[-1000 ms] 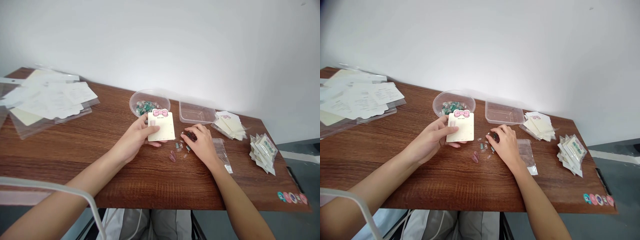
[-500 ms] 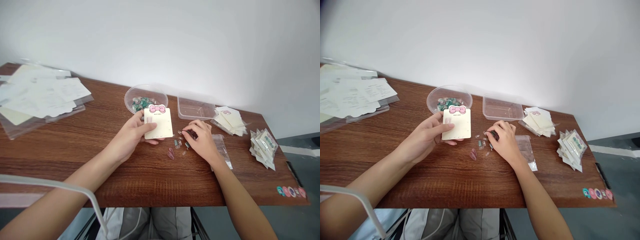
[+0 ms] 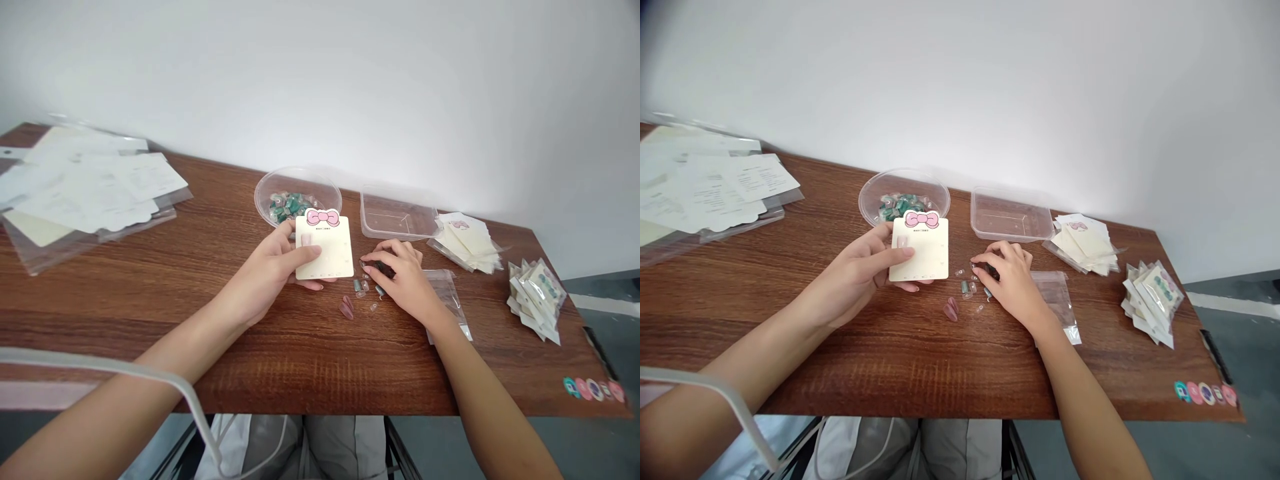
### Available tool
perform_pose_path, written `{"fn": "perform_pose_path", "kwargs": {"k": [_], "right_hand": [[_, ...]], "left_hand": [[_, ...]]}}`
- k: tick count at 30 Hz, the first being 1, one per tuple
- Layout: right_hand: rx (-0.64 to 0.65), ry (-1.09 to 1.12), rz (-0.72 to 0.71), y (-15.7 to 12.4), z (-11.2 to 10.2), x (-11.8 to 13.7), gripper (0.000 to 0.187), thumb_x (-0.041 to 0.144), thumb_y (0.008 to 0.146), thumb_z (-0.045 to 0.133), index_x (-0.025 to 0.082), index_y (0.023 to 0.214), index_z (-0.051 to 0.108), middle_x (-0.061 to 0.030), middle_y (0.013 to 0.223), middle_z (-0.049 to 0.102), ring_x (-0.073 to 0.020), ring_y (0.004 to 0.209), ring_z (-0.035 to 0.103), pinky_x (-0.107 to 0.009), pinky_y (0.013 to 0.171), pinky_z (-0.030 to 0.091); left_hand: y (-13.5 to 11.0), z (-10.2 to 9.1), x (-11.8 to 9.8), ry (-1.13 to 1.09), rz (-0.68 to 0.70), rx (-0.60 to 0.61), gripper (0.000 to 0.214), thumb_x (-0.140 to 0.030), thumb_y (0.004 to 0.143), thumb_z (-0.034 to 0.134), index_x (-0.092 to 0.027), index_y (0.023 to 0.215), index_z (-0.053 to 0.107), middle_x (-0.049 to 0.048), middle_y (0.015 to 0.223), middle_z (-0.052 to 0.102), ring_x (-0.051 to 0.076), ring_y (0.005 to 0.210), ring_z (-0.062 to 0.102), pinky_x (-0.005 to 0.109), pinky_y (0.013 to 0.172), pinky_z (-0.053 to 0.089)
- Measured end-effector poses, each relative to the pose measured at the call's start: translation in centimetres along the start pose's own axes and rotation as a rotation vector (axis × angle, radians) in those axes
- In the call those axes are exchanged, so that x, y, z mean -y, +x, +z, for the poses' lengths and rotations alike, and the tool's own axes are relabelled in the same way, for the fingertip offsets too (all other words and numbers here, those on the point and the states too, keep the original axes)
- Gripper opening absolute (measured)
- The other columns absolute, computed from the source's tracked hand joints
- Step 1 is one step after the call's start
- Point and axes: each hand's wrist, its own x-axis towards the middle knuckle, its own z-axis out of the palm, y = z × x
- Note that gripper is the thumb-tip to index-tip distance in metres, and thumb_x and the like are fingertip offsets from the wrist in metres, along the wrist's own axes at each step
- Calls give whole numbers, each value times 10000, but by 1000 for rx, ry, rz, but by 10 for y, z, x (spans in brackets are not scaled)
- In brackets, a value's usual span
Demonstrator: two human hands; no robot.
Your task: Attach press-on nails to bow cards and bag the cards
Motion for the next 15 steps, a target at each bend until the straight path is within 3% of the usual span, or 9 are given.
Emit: {"fn": "perform_pose_path", "kwargs": {"k": [6,15], "right_hand": [[13,1,0,1,0,2,212,375,1025,612,324,1196,727,-72,1201,652,-306,1179,574,-558,1045,402],[2,61,5,3,2,5,98,282,992,673,266,1069,731,-63,1148,686,-292,1132,594,-544,1016,416]], "left_hand": [[0,0,1,23,-27,22,494,-253,822,776,-150,1264,579,108,1123,767,224,871,762,248,567,641],[-1,0,4,36,-27,44,561,-299,831,790,-143,1315,555,113,1165,757,213,907,744,239,590,633]]}}
